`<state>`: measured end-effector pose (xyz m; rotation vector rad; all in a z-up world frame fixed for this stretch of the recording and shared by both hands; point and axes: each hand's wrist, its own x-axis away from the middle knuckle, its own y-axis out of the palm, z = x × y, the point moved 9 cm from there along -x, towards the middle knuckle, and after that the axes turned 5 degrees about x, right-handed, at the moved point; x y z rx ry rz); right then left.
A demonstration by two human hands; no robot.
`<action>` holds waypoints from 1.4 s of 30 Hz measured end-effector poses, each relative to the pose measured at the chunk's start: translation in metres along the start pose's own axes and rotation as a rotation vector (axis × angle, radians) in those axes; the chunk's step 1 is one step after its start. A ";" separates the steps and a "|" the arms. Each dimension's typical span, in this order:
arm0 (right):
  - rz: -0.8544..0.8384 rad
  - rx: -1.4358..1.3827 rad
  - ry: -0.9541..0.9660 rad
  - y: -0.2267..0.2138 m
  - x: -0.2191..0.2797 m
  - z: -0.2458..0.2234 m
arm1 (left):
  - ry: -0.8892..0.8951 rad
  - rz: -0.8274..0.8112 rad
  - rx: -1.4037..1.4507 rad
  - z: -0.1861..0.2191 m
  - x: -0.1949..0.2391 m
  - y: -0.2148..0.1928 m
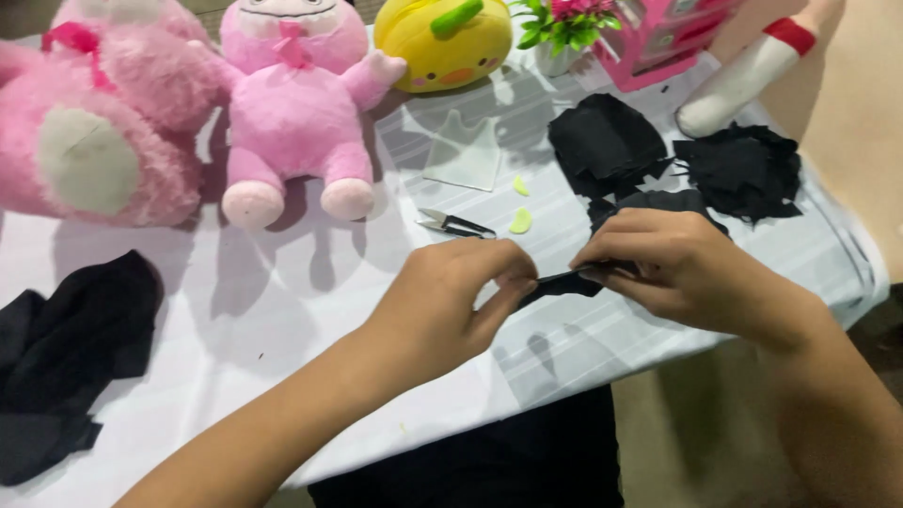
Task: The person cuts a piece of black fabric using scissors. They hold the fabric with one hand and trim the edges with the other, then place the cut piece on the table.
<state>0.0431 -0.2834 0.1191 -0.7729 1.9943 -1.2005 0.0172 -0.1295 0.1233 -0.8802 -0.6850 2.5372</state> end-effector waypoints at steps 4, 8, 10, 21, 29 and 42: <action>0.004 0.000 0.246 -0.022 0.046 0.069 | 0.064 -0.052 0.049 -0.007 -0.054 0.057; 0.222 0.117 0.438 -0.060 0.061 0.110 | 0.141 0.017 -0.051 -0.013 -0.118 0.088; 0.320 0.131 0.433 -0.076 0.060 0.111 | 0.158 0.056 -0.172 -0.011 -0.139 0.095; 0.418 0.179 0.378 -0.043 0.126 0.132 | 0.360 -0.048 -0.319 0.003 -0.095 0.173; 0.371 0.240 0.358 -0.023 0.141 0.116 | 0.406 -0.056 -0.321 0.008 -0.090 0.177; 0.208 0.367 0.378 0.033 0.118 0.109 | 0.256 -0.182 -0.241 -0.056 -0.100 0.172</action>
